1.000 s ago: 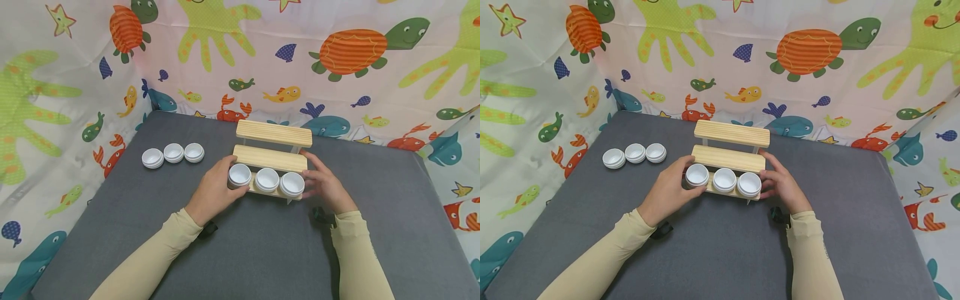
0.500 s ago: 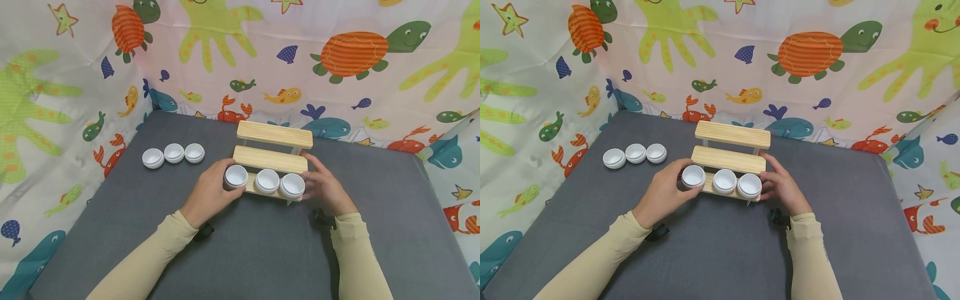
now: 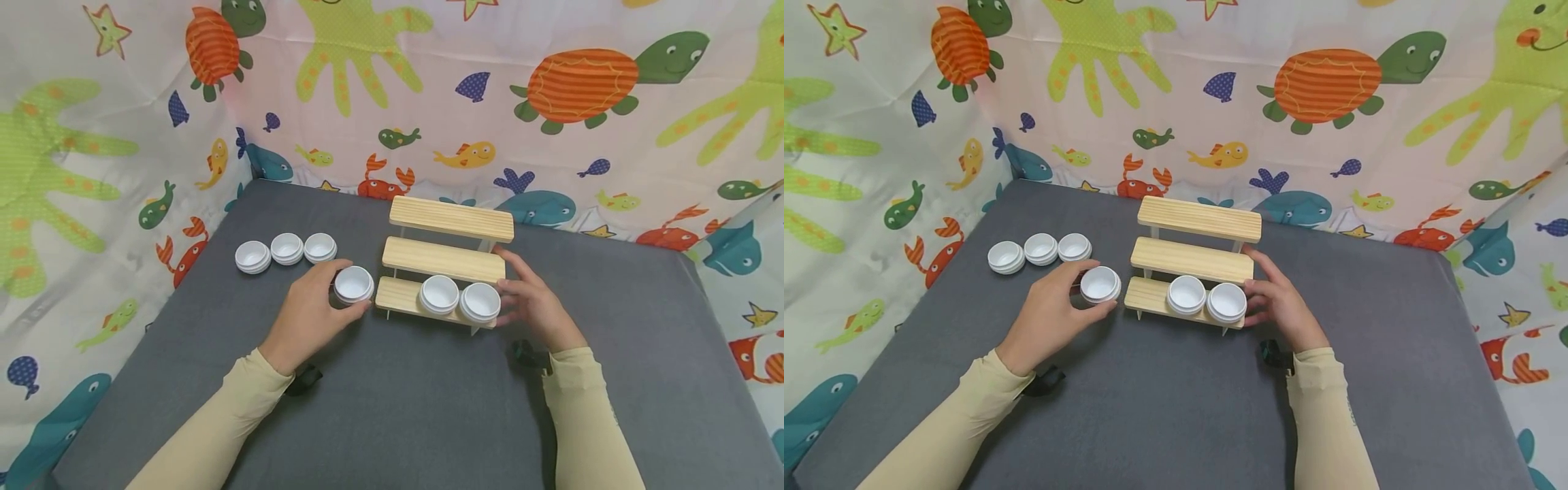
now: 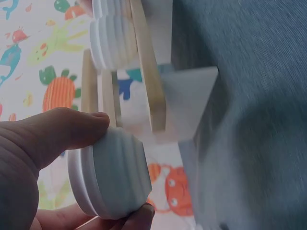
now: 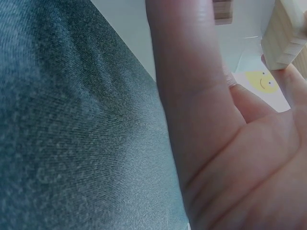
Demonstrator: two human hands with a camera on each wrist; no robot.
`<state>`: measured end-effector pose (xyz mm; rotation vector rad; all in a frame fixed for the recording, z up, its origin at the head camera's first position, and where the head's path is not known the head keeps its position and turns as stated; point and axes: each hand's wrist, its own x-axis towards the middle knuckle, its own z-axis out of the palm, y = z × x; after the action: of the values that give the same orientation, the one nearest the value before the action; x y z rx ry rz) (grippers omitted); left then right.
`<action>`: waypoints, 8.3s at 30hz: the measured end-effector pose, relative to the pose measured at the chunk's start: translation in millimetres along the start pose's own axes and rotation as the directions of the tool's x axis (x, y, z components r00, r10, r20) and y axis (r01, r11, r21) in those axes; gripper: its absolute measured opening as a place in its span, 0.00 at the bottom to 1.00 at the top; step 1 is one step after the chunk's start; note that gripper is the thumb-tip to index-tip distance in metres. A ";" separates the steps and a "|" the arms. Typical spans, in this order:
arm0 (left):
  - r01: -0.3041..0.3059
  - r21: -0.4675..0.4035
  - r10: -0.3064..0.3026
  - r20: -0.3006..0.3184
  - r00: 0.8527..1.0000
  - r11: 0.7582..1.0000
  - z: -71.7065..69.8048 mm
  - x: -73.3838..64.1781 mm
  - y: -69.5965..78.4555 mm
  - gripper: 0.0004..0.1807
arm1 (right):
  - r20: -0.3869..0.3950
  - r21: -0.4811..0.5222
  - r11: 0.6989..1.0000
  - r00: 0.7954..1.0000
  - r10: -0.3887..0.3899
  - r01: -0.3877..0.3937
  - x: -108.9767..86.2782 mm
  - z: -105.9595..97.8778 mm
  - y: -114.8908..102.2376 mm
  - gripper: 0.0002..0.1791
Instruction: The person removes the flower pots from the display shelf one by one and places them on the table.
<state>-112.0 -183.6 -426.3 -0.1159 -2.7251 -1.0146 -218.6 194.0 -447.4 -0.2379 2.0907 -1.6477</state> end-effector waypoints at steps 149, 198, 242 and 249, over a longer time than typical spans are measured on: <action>0.021 -0.004 -0.021 -0.066 0.998 1.000 -0.5 -3.2 8.2 0.44 | 0.013 0.022 0.999 1.000 -0.024 0.023 -0.6 2.0 1.7 0.36; -0.099 -0.083 0.105 0.073 0.992 0.992 88.6 18.3 79.1 0.35 | -0.038 -0.113 0.994 0.999 0.001 -0.006 -0.8 -2.0 -3.4 0.37; 0.025 -0.042 -0.026 -0.021 0.999 0.999 12.0 -7.2 8.4 0.36 | -0.048 -0.095 0.995 0.999 -0.005 0.000 1.6 -1.5 0.4 0.38; 0.093 -0.042 -0.095 -0.045 0.994 0.995 -3.2 -10.3 -9.1 0.36 | -0.042 -0.086 0.996 0.999 -0.010 0.006 2.2 -0.3 -0.2 0.39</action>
<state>-102.8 -192.5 -432.3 0.0296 -2.6916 -1.0831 -220.7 193.3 -447.7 -0.2415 2.1973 -1.5824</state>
